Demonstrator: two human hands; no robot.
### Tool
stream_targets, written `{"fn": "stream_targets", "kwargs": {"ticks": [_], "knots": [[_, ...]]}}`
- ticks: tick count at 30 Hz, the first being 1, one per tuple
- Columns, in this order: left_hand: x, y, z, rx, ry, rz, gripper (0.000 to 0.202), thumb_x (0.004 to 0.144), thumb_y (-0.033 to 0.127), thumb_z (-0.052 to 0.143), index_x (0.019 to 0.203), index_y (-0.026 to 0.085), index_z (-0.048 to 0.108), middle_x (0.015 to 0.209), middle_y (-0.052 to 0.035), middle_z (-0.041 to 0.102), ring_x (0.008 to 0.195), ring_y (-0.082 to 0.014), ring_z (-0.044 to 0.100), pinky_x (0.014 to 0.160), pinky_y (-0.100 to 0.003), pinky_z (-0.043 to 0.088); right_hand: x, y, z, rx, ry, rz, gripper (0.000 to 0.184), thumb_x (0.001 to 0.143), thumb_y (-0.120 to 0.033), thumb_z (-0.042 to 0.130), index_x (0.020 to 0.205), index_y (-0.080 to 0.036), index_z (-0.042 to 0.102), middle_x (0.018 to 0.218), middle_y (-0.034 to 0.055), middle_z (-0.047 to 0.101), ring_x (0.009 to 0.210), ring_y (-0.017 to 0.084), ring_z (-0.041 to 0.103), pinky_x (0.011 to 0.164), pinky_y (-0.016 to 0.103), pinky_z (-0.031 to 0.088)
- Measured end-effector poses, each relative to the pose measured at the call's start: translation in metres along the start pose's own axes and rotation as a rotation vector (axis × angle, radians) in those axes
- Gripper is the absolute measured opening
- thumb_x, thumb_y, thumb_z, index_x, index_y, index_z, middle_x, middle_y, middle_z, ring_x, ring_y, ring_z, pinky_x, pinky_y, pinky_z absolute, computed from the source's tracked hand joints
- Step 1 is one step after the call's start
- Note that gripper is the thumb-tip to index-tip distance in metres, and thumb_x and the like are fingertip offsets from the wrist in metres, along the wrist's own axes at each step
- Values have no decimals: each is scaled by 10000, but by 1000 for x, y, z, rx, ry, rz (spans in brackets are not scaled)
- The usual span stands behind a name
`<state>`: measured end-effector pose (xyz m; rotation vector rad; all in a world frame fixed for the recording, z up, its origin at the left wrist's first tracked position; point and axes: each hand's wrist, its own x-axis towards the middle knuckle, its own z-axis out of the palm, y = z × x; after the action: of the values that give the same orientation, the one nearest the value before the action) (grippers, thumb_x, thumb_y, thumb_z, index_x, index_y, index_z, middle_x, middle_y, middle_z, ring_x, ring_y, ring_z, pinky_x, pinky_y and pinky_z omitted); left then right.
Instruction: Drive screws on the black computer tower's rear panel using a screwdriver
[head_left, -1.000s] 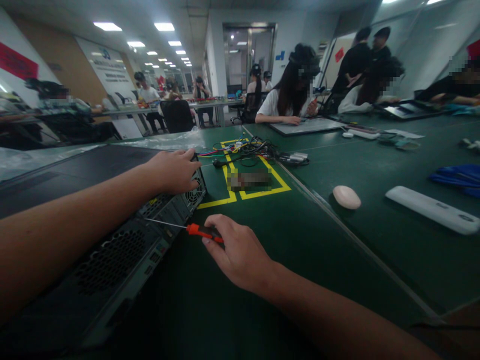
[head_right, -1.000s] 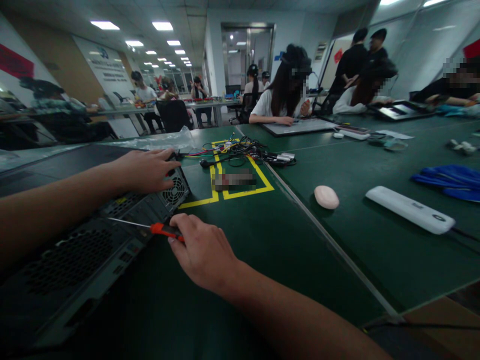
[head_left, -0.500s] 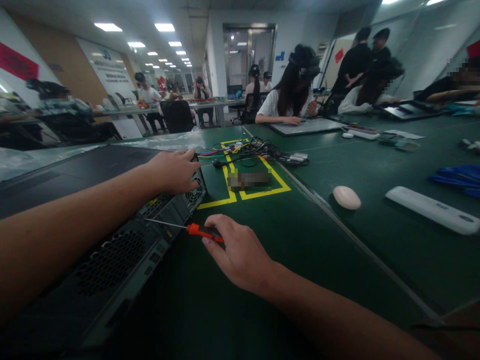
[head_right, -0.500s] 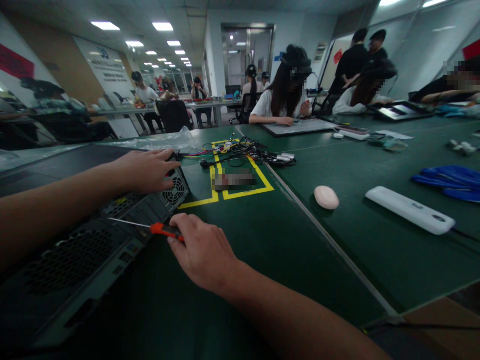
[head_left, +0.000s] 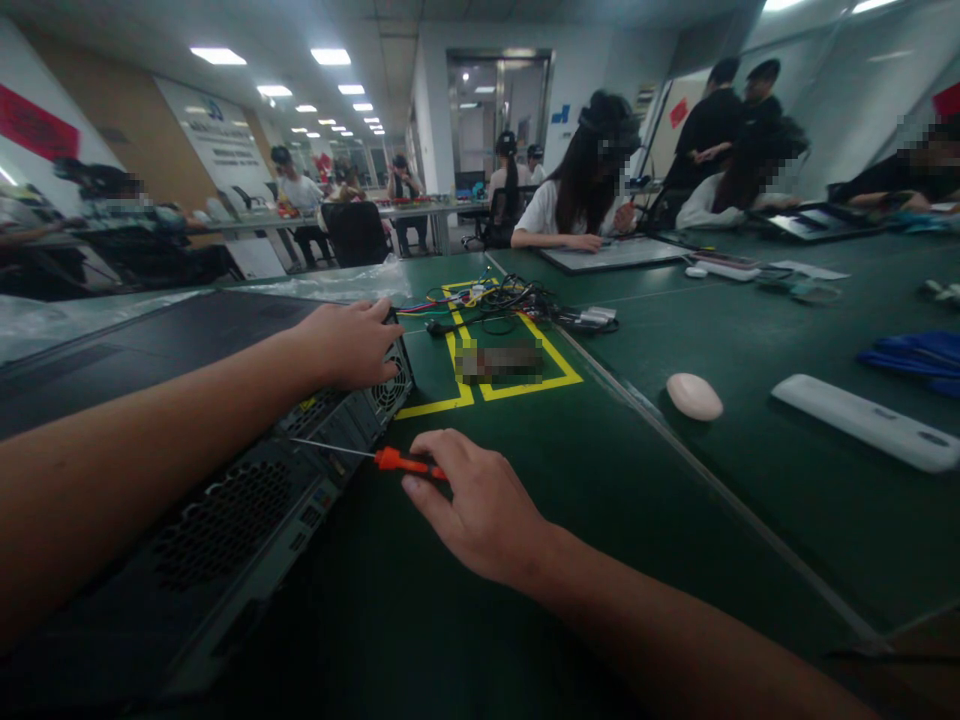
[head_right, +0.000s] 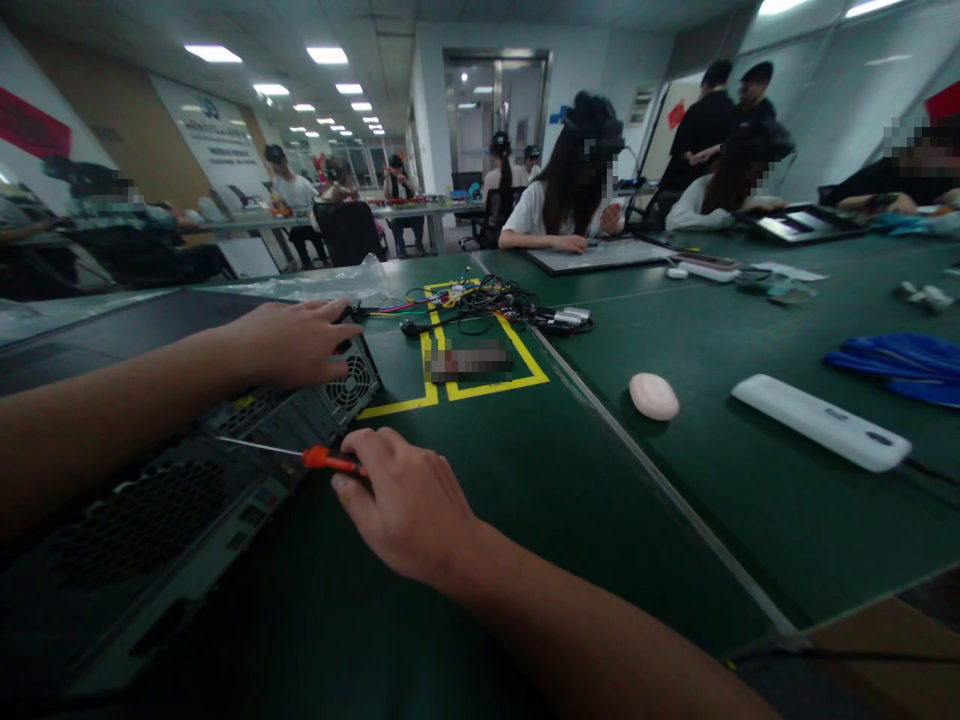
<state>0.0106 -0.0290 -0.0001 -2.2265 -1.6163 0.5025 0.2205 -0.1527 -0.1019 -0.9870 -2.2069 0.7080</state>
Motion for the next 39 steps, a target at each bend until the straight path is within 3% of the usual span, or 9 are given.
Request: {"fn": "stream_targets", "kwargs": {"ticks": [14,24,39], "knots": [[2,-3,3,-10,10,5,691,988,526,543,1607,226,614,1738,-229,475,1526,-470,532,1142,-600,526,0,-1,-1,-12,19,-14,226,1119,-360,597,1273,-213,673,1118,52,682,882,188,625,740,336,422],[1,-1,2,7,19,-2,653,996,527,548,1586,262,638,1748,-190,473,1518,-427,546,1148,-546,535,1,-1,-1,-14,21,-4,235,1119,-358,590,1248,-199,705,1101,55,672,869,188,615,745,347,411],[-1,2,-2,36,-4,13,688,1021,479,492,1629,167,578,1770,-270,403,1531,-467,537,1139,-592,532,2,-1,-1,-8,-12,6,240,1136,-366,569,1262,-199,685,1108,64,714,895,206,650,763,353,425]]}}
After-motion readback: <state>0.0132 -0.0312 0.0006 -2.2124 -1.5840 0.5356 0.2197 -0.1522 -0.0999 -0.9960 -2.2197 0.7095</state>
